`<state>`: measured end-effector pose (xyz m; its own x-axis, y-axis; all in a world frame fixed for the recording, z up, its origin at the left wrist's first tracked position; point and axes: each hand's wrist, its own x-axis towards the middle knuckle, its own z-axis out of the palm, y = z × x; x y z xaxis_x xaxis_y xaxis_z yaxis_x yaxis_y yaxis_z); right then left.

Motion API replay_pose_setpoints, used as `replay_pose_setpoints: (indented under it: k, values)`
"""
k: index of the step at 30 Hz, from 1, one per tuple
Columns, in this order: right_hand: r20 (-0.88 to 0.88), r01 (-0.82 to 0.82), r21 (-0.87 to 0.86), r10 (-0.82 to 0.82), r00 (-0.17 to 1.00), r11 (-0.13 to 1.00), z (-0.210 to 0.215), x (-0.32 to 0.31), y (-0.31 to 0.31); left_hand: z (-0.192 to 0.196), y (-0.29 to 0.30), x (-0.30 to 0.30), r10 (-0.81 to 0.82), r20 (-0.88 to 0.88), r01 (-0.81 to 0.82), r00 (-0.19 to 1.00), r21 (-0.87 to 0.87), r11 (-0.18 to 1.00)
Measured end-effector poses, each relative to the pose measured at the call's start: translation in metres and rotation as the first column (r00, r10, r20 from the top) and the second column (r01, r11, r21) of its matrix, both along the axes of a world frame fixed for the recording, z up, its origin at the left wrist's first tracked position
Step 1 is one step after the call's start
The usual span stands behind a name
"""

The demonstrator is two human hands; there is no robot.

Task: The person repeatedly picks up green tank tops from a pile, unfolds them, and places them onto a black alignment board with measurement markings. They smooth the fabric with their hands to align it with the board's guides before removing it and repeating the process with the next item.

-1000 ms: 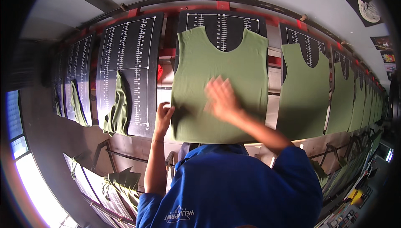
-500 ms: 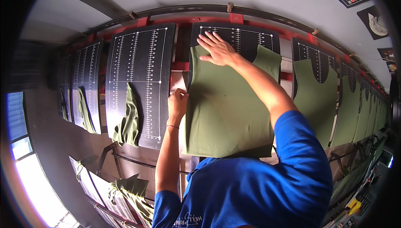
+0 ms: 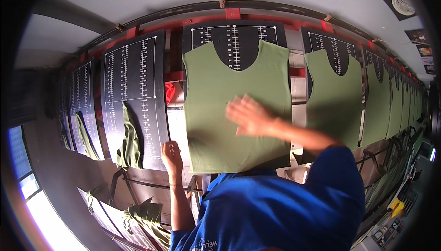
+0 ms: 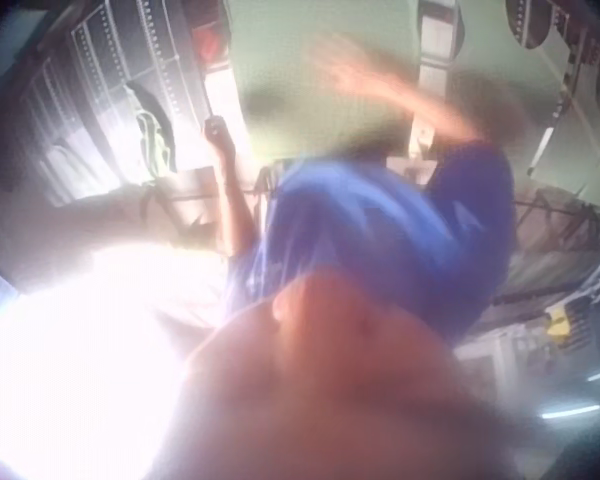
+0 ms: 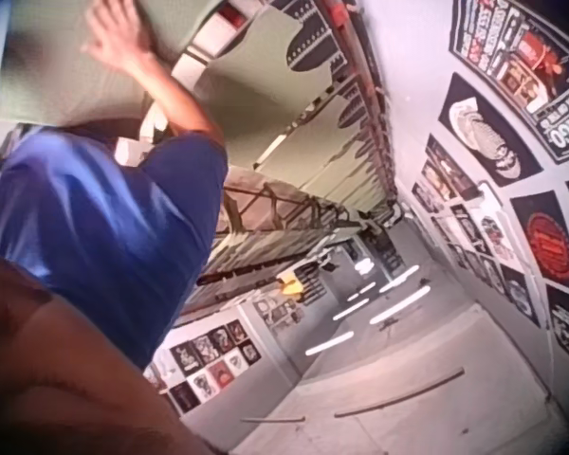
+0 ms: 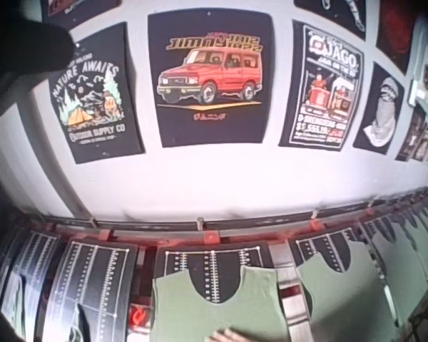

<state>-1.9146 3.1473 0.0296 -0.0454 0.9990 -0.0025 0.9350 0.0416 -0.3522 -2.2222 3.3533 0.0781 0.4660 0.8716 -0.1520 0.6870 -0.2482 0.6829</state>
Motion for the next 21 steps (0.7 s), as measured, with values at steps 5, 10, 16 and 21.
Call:
replay_pose_setpoints:
  k: [5,10,16,21]
  values:
    - [0.226,0.468,0.147,-0.490,0.842,0.871,-0.010,0.219,0.016,-0.007,-0.052,-0.021,-0.121,0.014,0.121,0.993,-0.063,0.991]
    - [0.174,0.289,0.127,-0.308,0.935,0.949,0.002,0.072,-0.014,0.002,-0.083,-0.032,-0.090,-0.100,0.088,0.991,-0.019,0.996]
    - [-0.084,-0.057,0.104,0.066,0.994,0.993,0.000,-0.106,-0.150,-0.010,-0.119,0.023,-0.359,-0.103,0.374,0.928,0.266,0.889]
    - [-0.191,0.875,0.363,-0.894,0.406,0.320,-0.016,0.034,-0.133,-0.036,-0.160,0.096,-0.680,-0.328,0.752,0.655,0.203,0.627]
